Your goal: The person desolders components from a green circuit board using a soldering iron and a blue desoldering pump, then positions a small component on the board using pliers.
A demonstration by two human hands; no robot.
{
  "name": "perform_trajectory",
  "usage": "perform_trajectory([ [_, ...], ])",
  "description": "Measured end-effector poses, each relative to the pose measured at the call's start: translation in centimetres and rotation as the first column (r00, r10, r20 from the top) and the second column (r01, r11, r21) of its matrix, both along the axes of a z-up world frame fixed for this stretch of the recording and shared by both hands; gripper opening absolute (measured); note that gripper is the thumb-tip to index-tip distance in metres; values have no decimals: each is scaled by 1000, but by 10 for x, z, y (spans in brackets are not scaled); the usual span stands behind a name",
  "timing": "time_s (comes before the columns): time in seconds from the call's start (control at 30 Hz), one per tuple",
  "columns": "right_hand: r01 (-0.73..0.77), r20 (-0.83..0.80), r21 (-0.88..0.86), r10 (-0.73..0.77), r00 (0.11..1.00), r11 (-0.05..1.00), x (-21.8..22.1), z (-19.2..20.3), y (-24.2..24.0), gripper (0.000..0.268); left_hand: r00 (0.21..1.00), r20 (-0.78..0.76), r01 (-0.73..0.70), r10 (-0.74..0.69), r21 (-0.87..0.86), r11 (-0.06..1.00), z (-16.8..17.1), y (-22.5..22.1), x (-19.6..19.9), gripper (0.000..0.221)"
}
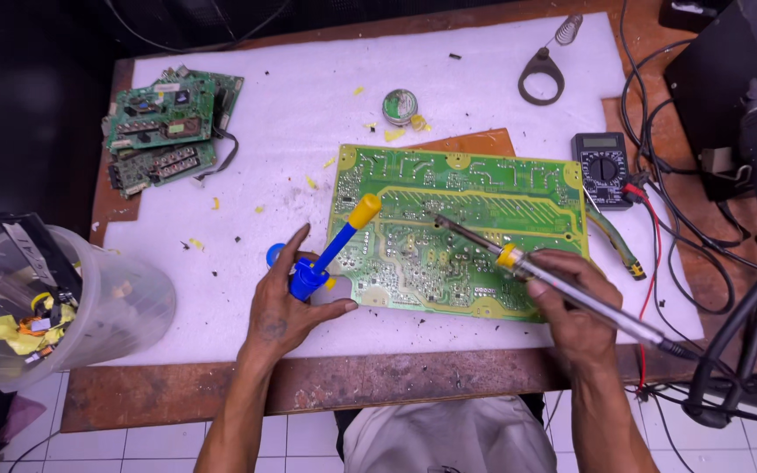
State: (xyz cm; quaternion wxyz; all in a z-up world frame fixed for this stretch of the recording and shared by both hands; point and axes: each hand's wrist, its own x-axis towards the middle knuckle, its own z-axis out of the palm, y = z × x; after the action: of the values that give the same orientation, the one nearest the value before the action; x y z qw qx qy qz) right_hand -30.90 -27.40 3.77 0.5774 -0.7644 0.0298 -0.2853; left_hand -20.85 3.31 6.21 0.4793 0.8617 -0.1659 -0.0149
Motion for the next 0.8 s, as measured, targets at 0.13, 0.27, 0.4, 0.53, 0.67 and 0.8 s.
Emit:
perform_trajectory([
  [0.13, -36, 104, -98, 46, 993, 995, 8, 26, -1, 23, 997, -63, 49, -50, -22, 999, -2, -1, 2, 94],
  [0.27, -20, 113, -383, 68, 991, 924, 7, 64, -23, 17, 975, -205, 73, -80, -43, 996, 3, -4, -2, 81],
  [0.4, 125, 229, -359, -42, 973, 925, 7, 69, -44, 23, 963, -254, 72, -93, -93, 993, 2, -3, -3, 87],
  [0.53, 144, 125, -251, -115, 985, 957, 3, 35, -40, 25, 963, -265, 55, -44, 35, 998, 5, -4, -5, 89],
  [0.67, 69, 30, -36, -68, 997, 997, -1, 5, -38, 29, 973, -224, 72, -53, 76, 995, 4, -4, -9, 83],
  [0.8, 157, 87, 97, -166, 982, 983, -10, -10, -30, 32, 994, -69, 92, -89, 54, 994, -7, -3, -13, 81],
])
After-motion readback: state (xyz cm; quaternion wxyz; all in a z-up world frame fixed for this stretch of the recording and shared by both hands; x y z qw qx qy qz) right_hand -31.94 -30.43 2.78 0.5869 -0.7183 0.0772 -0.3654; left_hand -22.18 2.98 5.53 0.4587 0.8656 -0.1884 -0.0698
